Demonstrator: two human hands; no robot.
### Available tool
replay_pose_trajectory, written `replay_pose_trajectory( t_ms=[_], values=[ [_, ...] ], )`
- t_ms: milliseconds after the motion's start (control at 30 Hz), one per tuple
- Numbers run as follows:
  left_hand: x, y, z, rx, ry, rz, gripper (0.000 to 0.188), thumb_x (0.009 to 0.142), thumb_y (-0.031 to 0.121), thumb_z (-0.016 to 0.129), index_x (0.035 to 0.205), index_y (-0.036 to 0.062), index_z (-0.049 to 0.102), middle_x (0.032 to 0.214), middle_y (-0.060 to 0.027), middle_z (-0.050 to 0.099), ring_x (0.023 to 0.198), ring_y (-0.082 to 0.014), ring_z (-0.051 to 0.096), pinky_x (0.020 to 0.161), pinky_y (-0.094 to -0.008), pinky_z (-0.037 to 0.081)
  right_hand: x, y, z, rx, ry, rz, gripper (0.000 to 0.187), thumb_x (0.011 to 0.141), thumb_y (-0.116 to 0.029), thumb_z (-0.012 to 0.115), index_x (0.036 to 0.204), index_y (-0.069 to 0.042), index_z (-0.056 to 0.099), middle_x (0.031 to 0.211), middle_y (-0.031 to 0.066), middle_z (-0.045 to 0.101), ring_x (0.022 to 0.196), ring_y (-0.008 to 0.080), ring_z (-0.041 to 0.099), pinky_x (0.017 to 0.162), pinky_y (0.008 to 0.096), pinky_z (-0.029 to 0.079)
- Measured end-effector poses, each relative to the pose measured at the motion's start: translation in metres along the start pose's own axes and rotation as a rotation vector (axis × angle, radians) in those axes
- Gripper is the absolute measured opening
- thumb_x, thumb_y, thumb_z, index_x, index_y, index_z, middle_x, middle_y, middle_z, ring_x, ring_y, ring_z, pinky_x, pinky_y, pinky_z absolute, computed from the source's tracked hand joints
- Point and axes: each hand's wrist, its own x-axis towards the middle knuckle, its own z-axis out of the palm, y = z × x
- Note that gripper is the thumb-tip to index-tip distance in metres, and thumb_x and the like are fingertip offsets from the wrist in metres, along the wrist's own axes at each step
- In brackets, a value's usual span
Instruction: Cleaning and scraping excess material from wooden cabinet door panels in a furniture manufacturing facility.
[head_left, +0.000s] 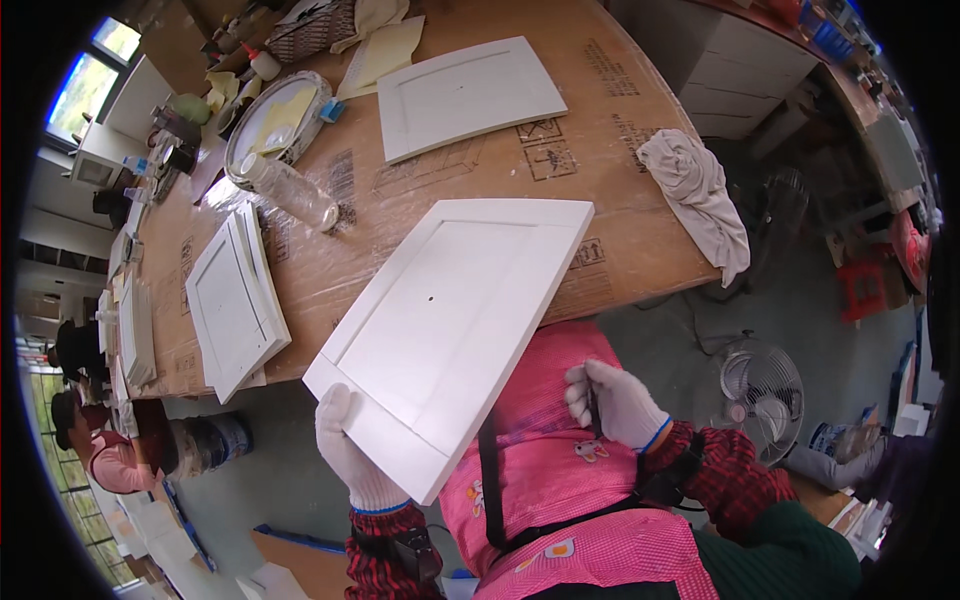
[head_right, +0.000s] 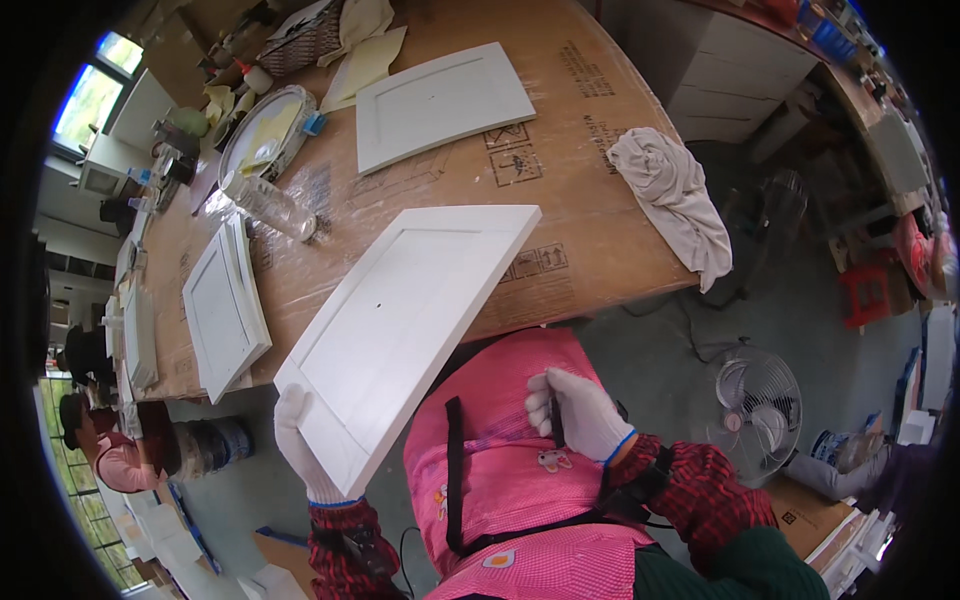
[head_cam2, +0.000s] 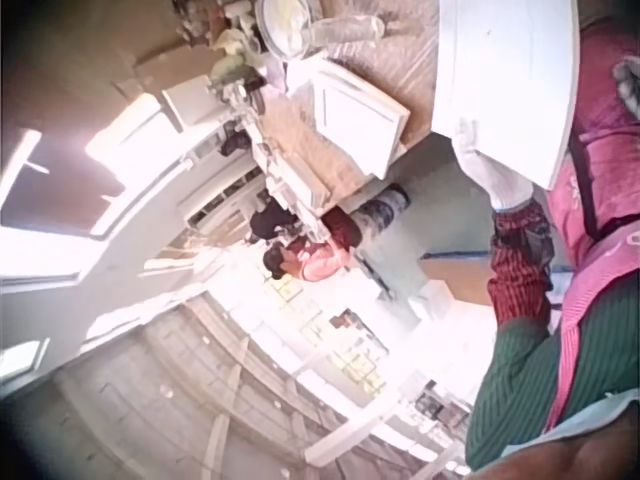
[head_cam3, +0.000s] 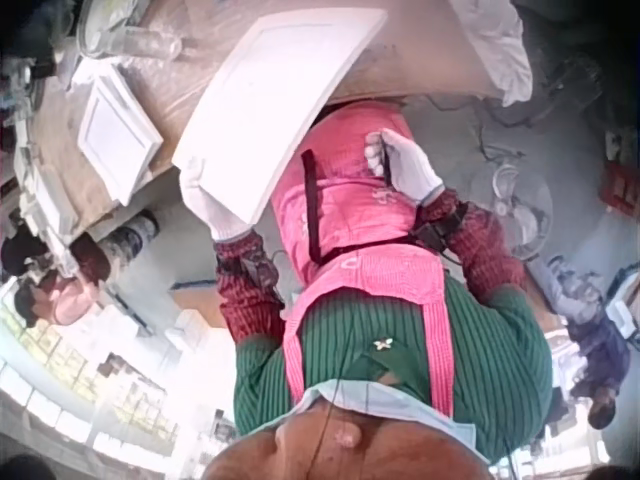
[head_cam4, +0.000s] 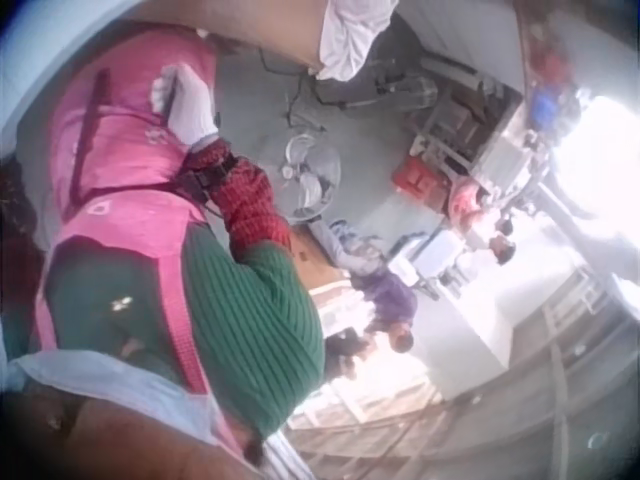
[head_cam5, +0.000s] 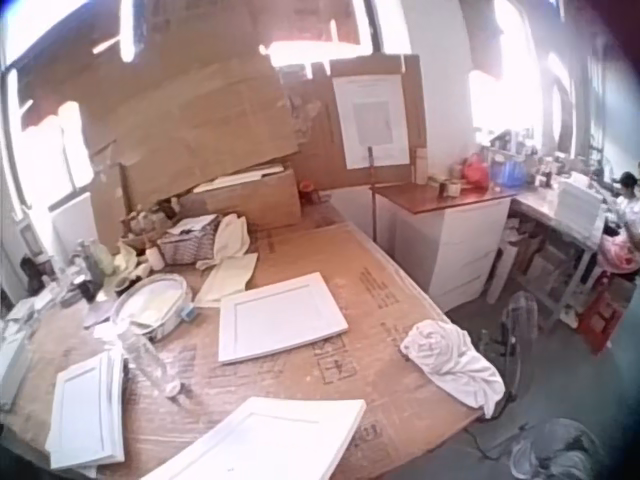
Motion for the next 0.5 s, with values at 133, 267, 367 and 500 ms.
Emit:
replay_pose_trajectory(
  t_ms=[133, 267, 367, 500],
  values=[
    [-0.002, 0.001, -0.007, 0.073, 0.021, 0.05, 0.049, 0.101, 0.025, 0.053, 0.138, -0.007, 0.051, 0.127, -0.022, 0.065, 0.119, -0.0337, 0.066, 0.101, -0.0489, 0.056, -0.007, -0.003, 0.03, -0.095, 0.02, 0.159, 0.038, 0.111, -0.035, 0.045, 0.118, -0.001, 0.059, 0.09, 0.0108, 0.069, 0.067, 0.0202, 0.065, 0.062, 0.0384, 0.059],
    [-0.008, 0.003, 0.001, 0.251, 0.277, 0.232, 0.029, 0.099, 0.015, 0.053, 0.117, -0.0066, 0.06, 0.11, -0.0145, 0.067, 0.097, -0.0263, 0.069, 0.087, -0.0377, 0.057, -0.005, -0.01, 0.01, -0.21, -0.127, 0.257, 0.042, 0.112, -0.038, 0.042, 0.119, 0.001, 0.058, 0.083, 0.0082, 0.068, 0.054, 0.0168, 0.06, 0.053, 0.0368, 0.056],
    [-0.035, 0.024, -0.018, 0.618, 0.275, 0.694, 0.025, 0.097, 0.012, 0.059, 0.112, -0.0086, 0.062, 0.106, -0.0097, 0.065, 0.095, -0.0217, 0.066, 0.079, -0.0346, 0.057, -0.007, -0.01, 0.008, -0.17, -0.173, 0.243, 0.045, 0.112, -0.039, 0.04, 0.119, 0.002, 0.058, 0.078, 0.0061, 0.067, 0.044, 0.015, 0.052, 0.047, 0.0369, 0.054],
    [-0.047, 0.036, 0.056, 1.103, 0.124, 0.82, 0.01, 0.088, 0.015, 0.064, 0.091, 0.005, 0.063, 0.082, -0.0021, 0.06, 0.071, -0.0189, 0.061, 0.065, -0.0344, 0.051, -0.004, -0.011, 0.002, -0.132, -0.095, 0.149, 0.042, 0.111, -0.037, 0.045, 0.12, 0.001, 0.058, 0.079, 0.0048, 0.065, 0.052, 0.0124, 0.054, 0.048, 0.0284, 0.046]
  ],
)
